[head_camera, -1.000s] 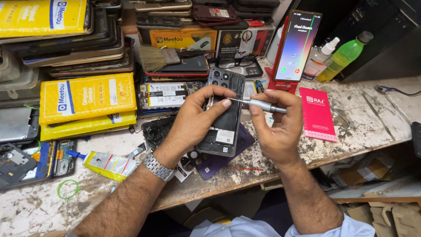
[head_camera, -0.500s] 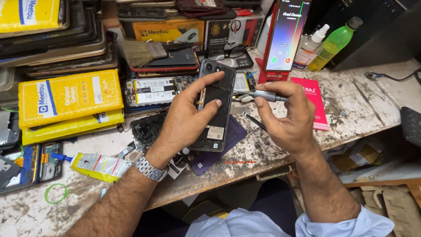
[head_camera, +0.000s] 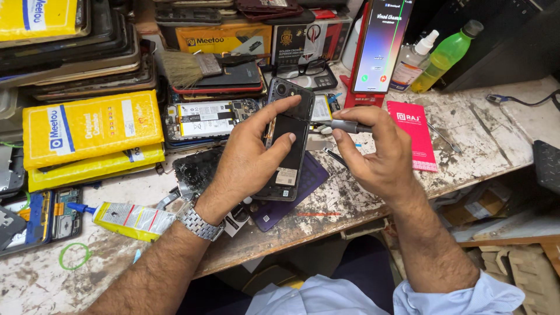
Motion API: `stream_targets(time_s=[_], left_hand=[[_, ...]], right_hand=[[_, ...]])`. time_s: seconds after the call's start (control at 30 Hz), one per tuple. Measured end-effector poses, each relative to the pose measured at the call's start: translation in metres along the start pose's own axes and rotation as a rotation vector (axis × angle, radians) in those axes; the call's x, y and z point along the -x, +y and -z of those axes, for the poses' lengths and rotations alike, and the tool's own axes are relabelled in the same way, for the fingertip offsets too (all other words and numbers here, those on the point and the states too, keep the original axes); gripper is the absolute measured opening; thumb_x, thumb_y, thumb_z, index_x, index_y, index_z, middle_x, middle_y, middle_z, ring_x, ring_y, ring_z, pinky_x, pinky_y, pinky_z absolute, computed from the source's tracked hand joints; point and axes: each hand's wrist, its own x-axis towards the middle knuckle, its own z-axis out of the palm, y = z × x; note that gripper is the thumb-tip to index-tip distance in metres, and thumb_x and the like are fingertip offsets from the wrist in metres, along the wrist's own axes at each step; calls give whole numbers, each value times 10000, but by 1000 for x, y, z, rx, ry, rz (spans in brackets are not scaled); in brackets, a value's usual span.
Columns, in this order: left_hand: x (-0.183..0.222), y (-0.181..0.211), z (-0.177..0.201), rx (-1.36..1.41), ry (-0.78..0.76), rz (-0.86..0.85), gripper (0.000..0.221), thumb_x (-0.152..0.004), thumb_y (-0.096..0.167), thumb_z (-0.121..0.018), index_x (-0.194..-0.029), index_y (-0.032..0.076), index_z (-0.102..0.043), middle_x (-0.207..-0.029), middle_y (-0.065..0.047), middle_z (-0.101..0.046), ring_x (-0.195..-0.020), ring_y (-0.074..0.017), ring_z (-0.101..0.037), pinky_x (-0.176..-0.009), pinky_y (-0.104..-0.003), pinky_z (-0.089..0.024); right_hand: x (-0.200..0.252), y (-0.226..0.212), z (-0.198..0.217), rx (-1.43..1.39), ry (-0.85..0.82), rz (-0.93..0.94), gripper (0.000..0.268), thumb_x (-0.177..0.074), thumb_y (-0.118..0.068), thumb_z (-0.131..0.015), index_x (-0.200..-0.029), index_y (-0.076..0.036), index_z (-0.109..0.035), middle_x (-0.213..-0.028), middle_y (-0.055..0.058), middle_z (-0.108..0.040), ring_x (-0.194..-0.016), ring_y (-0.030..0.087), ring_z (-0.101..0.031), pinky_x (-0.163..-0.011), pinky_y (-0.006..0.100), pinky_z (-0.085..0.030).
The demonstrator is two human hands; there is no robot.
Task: The person handles a disassembled smartphone, repeatedly inspecting the back and sides while holding it with both hands. They use a screwdriver to tighten screws on the rear camera module and the phone's frame. The person also interacts with a separate phone on a stand, pressing buttons on its screen.
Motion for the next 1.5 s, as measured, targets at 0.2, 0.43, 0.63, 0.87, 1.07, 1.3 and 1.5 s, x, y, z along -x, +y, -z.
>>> stream_targets(time_s=[0.2, 0.43, 0.63, 0.87, 1.07, 1.3, 1.5], left_hand=[[0, 0, 0, -52, 6, -14, 527, -911, 77, -648, -1432, 93, -573, -1355, -129, -700, -1250, -225, -689, -1074, -345, -519], [0, 3, 1, -58, -6, 25, 532, -913, 93, -643, -1438, 111, -561, -1355, -121, -697, -1245, -228, -692, -1065, -352, -527], [0, 0, 1, -108, 7, 40, 531, -907, 91, -647, -1432, 133, -571, -1337, -124, -703, -1237, -238, -692, -1068, -360, -520], [-2, -3, 1, -80, 73, -33, 515, -913, 73, -661, -1421, 123, -596, -1347, -140, -707, -1271, -253, -686, -1087, -357, -510], [-2, -1, 2, -82, 65, -11, 515, -911, 64, -662, -1419, 119, -596, -1330, -140, -712, -1265, -245, -683, -1079, -347, -507], [-2, -2, 3, -113, 57, -22, 529, -910, 70, -658, -1432, 119, -587, -1321, -148, -713, -1245, -251, -687, -1060, -348, -513], [-3, -2, 4, -104, 89, -26, 517, -915, 82, -658, -1427, 116, -596, -1309, -144, -727, -1235, -235, -700, -1044, -334, -519]], right_hand=[[-14, 0, 9, 20, -163, 140, 320, -951, 52, -733, -1215, -17, -566, -1180, 139, -706, -1122, 253, -731, -963, 344, -621], [-23, -5, 16, 31, -252, 164, 330, -928, 63, -731, -1204, -35, -578, -1174, 127, -715, -1140, 256, -728, -960, 336, -626], [-26, -6, 19, 429, -303, 4, 312, -915, -237, -785, -1142, -62, -662, -921, 91, -757, -721, 230, -720, -614, 388, -556], [-36, -10, 32, 618, -342, 146, 277, -967, -321, -727, -1058, -72, -644, -767, 81, -696, -652, 259, -682, -590, 395, -536], [-44, -16, 35, 623, -372, 128, 246, -1010, -327, -668, -1035, -84, -645, -747, 79, -702, -623, 264, -684, -539, 399, -524], [-46, -23, 32, 541, -366, 120, 264, -1025, -306, -658, -1074, -47, -635, -764, 103, -702, -592, 282, -674, -499, 406, -513], [-47, -17, 29, 499, -349, 128, 287, -1027, -298, -652, -1109, -23, -646, -741, 103, -699, -561, 272, -668, -467, 394, -506]])
